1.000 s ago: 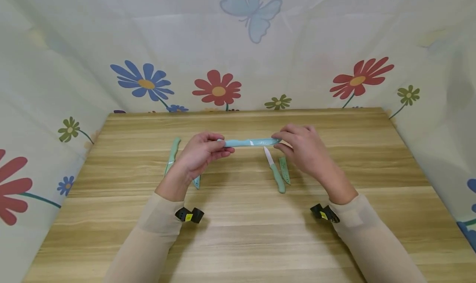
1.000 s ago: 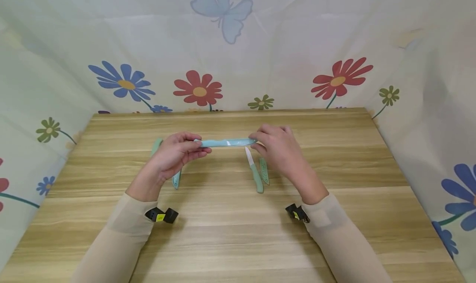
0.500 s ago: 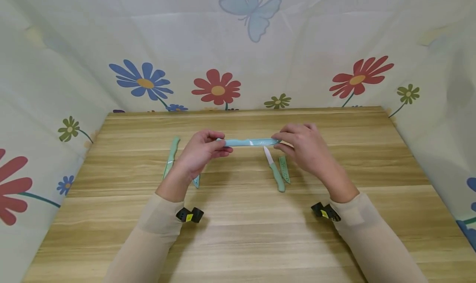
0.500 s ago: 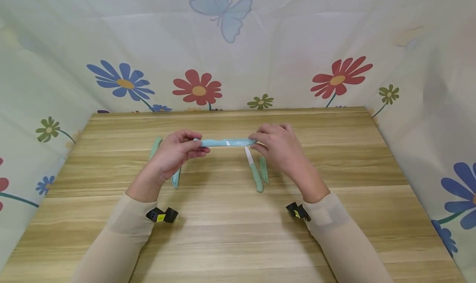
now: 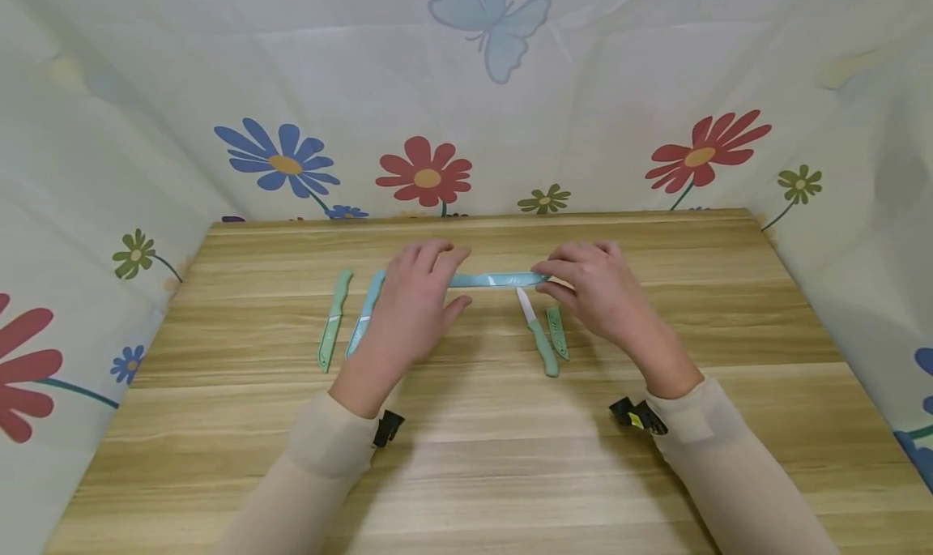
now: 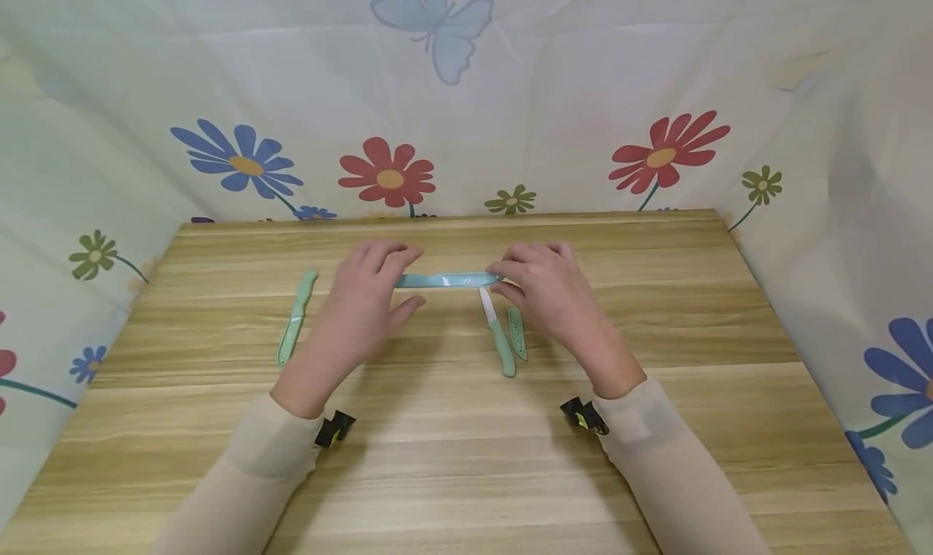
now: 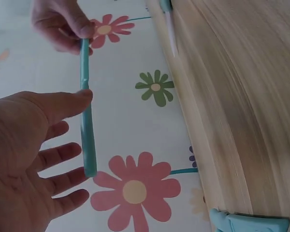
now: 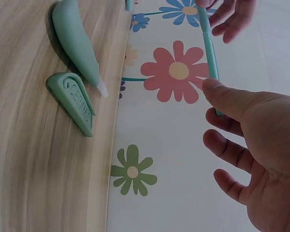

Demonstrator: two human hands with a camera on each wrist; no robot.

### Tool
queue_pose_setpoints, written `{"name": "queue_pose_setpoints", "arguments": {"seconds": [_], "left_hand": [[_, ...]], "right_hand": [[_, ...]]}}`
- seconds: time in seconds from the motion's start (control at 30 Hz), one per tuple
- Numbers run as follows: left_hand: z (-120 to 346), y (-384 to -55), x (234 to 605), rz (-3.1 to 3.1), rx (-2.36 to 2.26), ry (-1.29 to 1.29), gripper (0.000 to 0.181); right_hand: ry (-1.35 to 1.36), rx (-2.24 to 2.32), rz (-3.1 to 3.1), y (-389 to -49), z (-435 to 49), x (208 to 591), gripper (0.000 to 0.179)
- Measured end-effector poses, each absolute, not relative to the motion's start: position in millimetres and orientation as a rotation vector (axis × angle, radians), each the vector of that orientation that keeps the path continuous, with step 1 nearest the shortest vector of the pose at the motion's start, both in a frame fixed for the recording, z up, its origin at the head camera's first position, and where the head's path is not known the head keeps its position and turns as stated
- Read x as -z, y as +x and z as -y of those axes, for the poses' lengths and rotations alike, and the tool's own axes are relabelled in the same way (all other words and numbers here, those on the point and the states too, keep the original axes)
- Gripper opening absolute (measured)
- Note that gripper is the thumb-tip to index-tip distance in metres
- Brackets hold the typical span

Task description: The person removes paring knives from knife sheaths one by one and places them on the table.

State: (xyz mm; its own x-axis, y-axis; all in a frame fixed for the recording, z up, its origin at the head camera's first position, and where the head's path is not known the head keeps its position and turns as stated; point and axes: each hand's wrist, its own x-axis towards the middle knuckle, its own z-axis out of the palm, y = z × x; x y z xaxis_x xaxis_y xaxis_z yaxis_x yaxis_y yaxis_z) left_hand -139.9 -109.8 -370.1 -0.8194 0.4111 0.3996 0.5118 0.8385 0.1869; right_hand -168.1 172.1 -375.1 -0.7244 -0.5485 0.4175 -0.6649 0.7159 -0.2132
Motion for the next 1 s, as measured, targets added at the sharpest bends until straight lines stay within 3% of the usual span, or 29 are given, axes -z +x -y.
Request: {"name": "queue_pose_setpoints", "arguments": {"seconds": [0.23, 0.77, 1.0], "left_hand": [[103.3, -137.9, 375.5, 2.597, 0.2, -0.758, 0.057], [101.3, -140.9, 380.4, 2.548, 0.191, -0.756, 0.024], [101.5, -140.6, 381.4, 2.556, 0.208, -0.752, 0.021]], "right_hand": [[0.95, -0.498, 2.59, -168.1, -171.3, 375.0, 0.024], [0.938, -0.512, 2.579, -167.8, -170.4, 375.3, 0.023], [0.938, -0.507, 2.582, -166.0, -169.2, 375.3, 0.023]]}}
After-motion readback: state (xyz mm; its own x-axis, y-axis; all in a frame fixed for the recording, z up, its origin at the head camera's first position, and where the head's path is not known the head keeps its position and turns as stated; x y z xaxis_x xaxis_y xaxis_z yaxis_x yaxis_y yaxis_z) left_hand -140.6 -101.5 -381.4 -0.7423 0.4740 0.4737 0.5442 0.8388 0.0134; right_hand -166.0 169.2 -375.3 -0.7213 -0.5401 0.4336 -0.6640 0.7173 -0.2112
